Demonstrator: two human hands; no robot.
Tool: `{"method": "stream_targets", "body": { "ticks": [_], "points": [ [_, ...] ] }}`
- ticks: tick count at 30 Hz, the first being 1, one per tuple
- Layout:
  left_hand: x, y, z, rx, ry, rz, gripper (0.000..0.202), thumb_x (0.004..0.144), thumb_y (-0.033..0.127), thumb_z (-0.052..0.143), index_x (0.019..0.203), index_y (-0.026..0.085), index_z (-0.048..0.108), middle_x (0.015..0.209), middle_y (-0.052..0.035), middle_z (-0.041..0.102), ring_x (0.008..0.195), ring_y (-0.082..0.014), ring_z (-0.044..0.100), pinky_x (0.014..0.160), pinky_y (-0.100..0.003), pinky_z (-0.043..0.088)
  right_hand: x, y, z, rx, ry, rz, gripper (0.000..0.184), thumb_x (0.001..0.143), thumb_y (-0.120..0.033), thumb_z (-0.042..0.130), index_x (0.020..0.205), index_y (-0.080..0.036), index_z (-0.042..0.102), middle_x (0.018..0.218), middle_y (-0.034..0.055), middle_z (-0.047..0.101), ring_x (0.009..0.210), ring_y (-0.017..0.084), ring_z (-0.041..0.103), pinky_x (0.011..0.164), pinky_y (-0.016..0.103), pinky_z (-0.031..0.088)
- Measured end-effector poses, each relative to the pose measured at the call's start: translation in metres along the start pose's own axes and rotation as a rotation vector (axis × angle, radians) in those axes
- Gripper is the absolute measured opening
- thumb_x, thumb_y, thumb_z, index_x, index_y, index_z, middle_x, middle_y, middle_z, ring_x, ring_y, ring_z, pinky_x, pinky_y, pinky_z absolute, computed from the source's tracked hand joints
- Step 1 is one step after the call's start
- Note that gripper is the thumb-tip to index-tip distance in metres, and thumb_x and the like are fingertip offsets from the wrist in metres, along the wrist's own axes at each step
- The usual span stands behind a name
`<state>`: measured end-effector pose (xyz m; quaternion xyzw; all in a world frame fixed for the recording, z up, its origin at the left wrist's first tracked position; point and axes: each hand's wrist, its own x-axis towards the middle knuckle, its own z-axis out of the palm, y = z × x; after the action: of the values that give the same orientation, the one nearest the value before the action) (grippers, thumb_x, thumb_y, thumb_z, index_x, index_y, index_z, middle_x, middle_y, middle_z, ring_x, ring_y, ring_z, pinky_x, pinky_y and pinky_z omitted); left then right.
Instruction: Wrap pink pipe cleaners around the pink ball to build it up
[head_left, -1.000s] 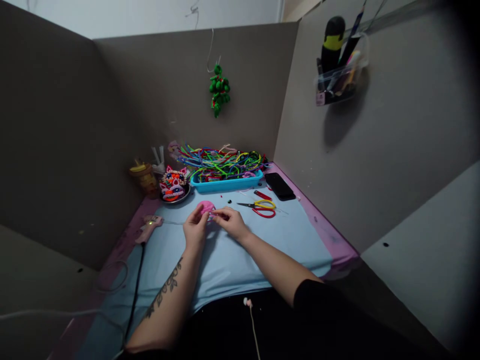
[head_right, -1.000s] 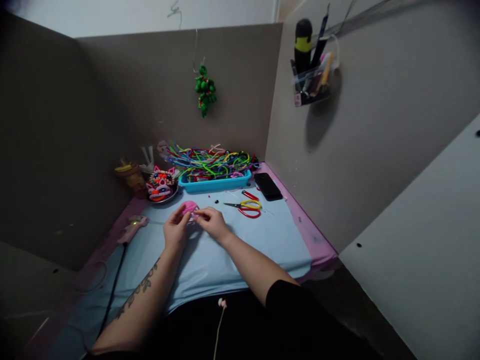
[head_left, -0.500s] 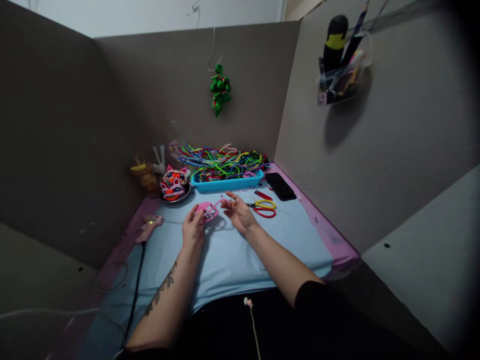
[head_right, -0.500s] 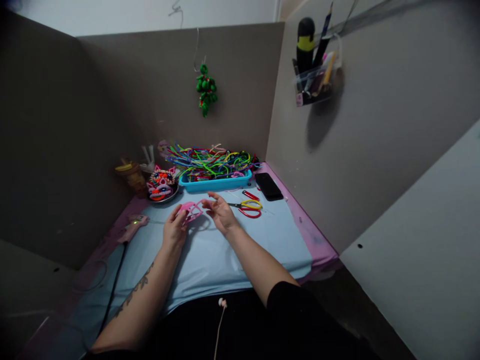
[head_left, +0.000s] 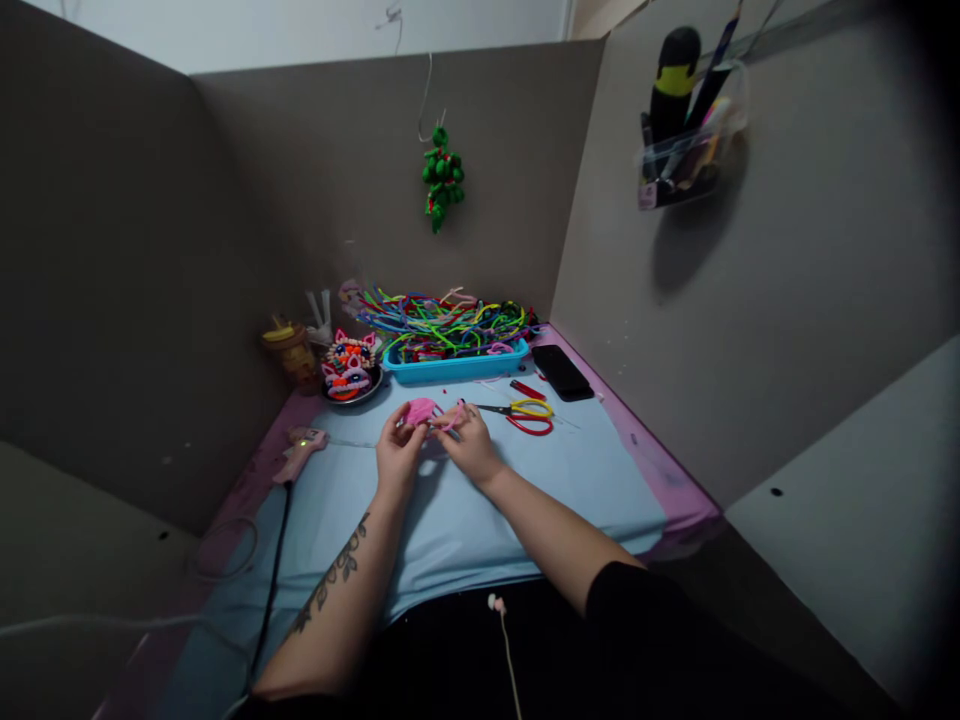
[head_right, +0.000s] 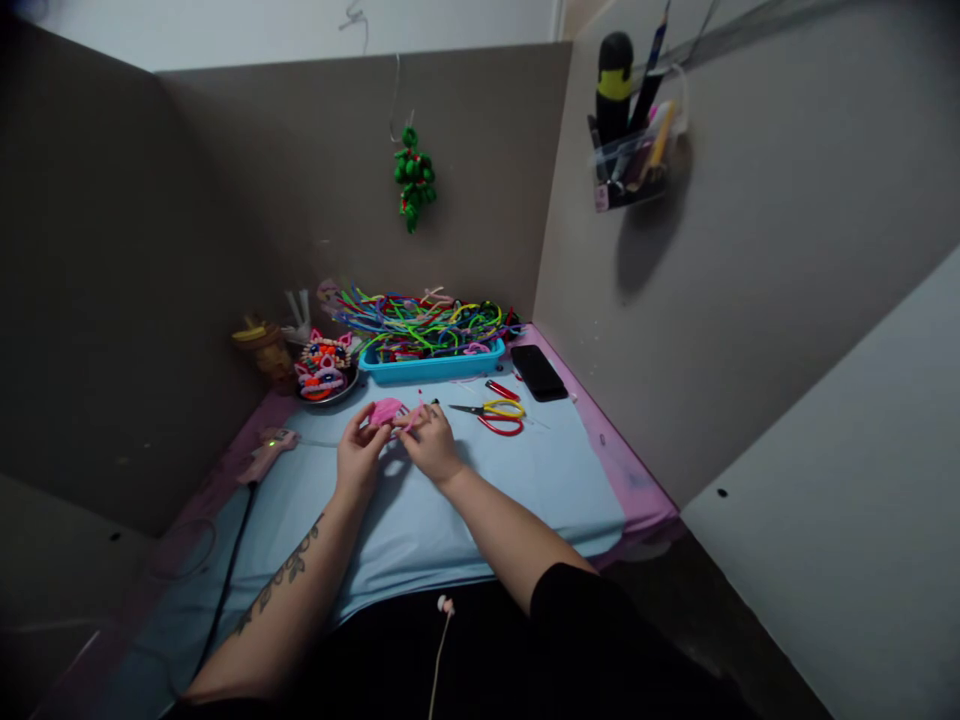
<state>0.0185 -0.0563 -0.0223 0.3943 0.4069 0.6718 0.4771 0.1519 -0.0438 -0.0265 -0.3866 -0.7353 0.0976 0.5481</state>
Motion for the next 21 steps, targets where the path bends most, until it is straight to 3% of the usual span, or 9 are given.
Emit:
{"method": "stream_targets", "body": {
  "ticks": [4,10,18,21],
  "points": [
    [-0.004,-0.001,0.001,0.126,-0.068,0.125,0.070,0.065,0.028,0.077,0.129,0.019,0.048,0.073,-0.0001,0.065,0.085,-0.0189,0.067,0.079,-0.031,0.048,-0.001,0.006,0.001,-0.058,0.059,-0.010,0.009,0.083,-0.021,0.059,0.089,-0.022,0.067,0.086,0.0057,0.068,0.084,0.022,0.056,0.084,0.040,0.044],
    [-0.005,-0.007,0.003,0.281,-0.086,0.260,0.076,0.072,0.025,0.071,0.138,0.018,0.034,0.075,0.0008,0.063,0.082,-0.0162,0.064,0.081,-0.031,0.046,-0.004,0.006,0.004,-0.031,0.120,-0.008,0.006,0.081,-0.020,0.062,0.077,-0.021,0.065,0.079,0.0048,0.068,0.081,0.022,0.057,0.082,0.039,0.045],
    [-0.004,-0.009,0.001,0.297,-0.098,0.236,0.080,0.070,0.020,0.069,0.140,0.019,0.031,0.071,0.0038,0.058,0.064,-0.0110,0.057,0.065,-0.024,0.044,-0.004,0.002,0.007,0.054,0.099,-0.064,0.007,0.079,-0.019,0.064,0.075,-0.024,0.066,0.077,0.0013,0.069,0.078,0.019,0.061,0.090,0.041,0.045],
    [-0.002,-0.010,0.000,0.287,-0.105,0.219,0.084,0.068,0.018,0.069,0.142,0.019,0.028,0.089,-0.0029,0.063,0.070,-0.0117,0.059,0.064,-0.023,0.044,-0.003,0.000,0.006,0.136,0.095,-0.065,0.005,0.077,-0.020,0.066,0.077,-0.024,0.067,0.077,0.0012,0.069,0.079,0.019,0.061,0.089,0.040,0.045]
  ]
}}
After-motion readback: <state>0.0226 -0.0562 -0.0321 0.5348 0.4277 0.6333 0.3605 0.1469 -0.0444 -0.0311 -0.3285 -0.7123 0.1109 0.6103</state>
